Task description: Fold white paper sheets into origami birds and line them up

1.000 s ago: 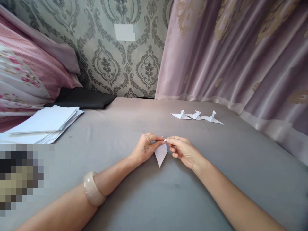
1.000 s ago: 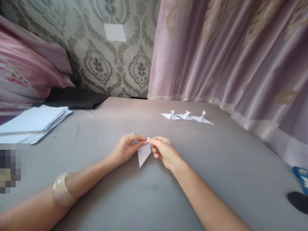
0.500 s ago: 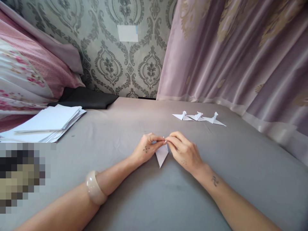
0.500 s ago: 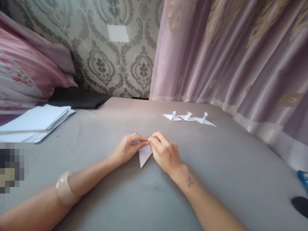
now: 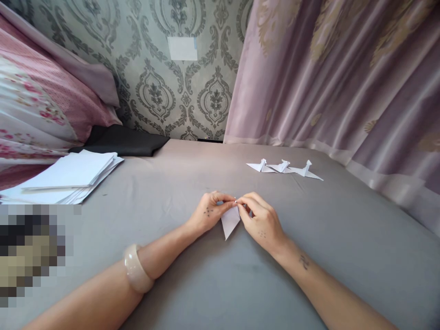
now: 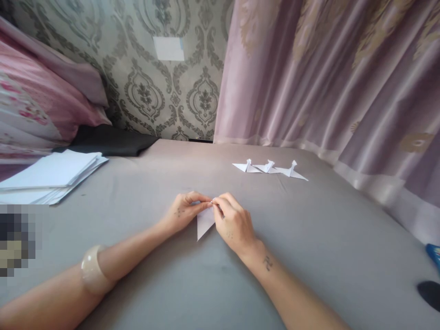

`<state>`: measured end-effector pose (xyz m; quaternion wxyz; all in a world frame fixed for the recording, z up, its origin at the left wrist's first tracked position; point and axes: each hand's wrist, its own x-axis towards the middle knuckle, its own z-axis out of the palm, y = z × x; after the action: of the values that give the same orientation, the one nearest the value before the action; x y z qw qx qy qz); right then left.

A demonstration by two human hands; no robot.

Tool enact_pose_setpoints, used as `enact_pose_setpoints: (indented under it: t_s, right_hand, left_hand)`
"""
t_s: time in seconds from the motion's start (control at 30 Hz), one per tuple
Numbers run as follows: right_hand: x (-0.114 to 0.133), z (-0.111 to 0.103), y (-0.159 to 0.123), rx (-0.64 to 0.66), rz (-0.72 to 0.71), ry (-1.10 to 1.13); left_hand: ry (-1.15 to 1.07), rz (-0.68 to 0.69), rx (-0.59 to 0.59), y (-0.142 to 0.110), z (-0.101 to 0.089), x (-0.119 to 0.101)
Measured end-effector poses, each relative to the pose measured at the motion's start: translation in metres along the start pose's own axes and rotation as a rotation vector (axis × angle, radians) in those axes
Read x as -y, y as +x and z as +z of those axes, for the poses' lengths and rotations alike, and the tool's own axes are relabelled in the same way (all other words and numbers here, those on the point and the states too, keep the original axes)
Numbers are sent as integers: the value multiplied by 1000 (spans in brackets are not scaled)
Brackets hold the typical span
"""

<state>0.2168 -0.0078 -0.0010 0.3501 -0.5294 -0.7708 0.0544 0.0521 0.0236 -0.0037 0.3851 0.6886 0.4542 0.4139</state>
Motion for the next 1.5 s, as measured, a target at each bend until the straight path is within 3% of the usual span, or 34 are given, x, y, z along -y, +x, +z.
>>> enact_pose_setpoints:
  t_s: [0.43, 0.7, 1.0, 1.17, 1.33, 1.5]
  right_hand:
    - [-2, 3, -1, -110, -76, 55]
    - [4, 6, -3, -171, -42, -17]
    - [3, 7, -3, -180, -66, -50]
    - [3, 8, -3, -183, -65, -23]
    - [3, 10, -4, -113, 37, 107]
    - [-2, 13, -3, 25, 138, 205]
  left_hand:
    - [-193, -120, 97, 2, -4, -3]
    - [-125, -15, 1, 0, -2, -7]
    - [-96, -59, 51, 0, -2, -9]
    - [-9, 65, -15, 0, -1, -2]
    - [110, 238, -90, -3, -2, -1]
    - [169, 275, -24, -3, -2, 0]
